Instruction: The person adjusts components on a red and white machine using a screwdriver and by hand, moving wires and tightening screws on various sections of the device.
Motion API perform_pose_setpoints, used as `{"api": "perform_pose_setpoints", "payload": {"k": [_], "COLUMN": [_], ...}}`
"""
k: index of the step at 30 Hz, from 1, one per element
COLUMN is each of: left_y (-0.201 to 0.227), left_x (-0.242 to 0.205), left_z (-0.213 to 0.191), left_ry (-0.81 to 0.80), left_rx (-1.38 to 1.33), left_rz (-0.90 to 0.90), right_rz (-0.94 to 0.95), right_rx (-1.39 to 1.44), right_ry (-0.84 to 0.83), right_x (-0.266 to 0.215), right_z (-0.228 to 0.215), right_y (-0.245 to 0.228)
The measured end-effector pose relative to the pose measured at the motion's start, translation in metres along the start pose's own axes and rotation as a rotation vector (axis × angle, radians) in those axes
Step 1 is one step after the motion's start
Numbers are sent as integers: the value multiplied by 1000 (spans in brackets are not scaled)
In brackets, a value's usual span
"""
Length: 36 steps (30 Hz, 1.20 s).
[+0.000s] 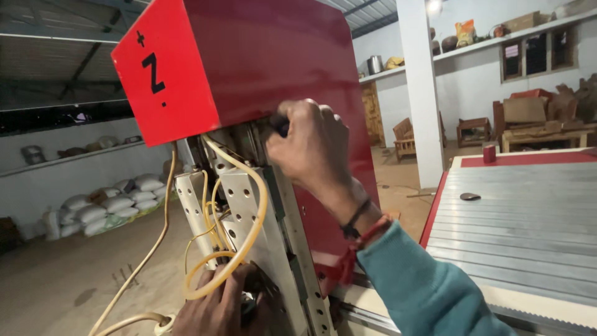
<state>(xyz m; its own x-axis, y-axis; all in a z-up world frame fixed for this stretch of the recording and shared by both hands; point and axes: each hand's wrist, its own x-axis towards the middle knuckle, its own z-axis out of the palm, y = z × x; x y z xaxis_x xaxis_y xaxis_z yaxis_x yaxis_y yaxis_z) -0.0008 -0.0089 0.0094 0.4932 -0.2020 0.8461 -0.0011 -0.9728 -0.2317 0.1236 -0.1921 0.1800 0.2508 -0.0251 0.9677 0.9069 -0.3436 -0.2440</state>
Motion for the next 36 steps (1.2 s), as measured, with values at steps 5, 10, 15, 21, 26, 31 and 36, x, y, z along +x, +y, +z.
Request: {"api": "perform_pose_setpoints", "payload": {"k": [5,10,15,21,26,31,36], "left_y": [-1,-8,-5,6,2,-1,-6], "left_x": [1,-2,-2,-4,-2,-5,-2], "left_z": [-2,6,6,4,2,5,6], "left_ry": [-81,-217,-106,-14,-84,-106,30], "left_rx": [5,-92,-6,57,16,-15,41], "left_rz": [-22,-122,-62,-77,-106,-116,49], "right_rz": [-69,-52,0,-113,11,-10,-44], "right_rx": [33,-10,54,-12,17,20,21], "right_ry": [-11,-43,-70,81,-1,2,50], "right_x": [-14,-1,-16,-12,-1,-15,-6], "right_z": [-8,-5,-11,-11,-8,-7,-6], "right_y": [4,8,4,0,-4,2,0]}}
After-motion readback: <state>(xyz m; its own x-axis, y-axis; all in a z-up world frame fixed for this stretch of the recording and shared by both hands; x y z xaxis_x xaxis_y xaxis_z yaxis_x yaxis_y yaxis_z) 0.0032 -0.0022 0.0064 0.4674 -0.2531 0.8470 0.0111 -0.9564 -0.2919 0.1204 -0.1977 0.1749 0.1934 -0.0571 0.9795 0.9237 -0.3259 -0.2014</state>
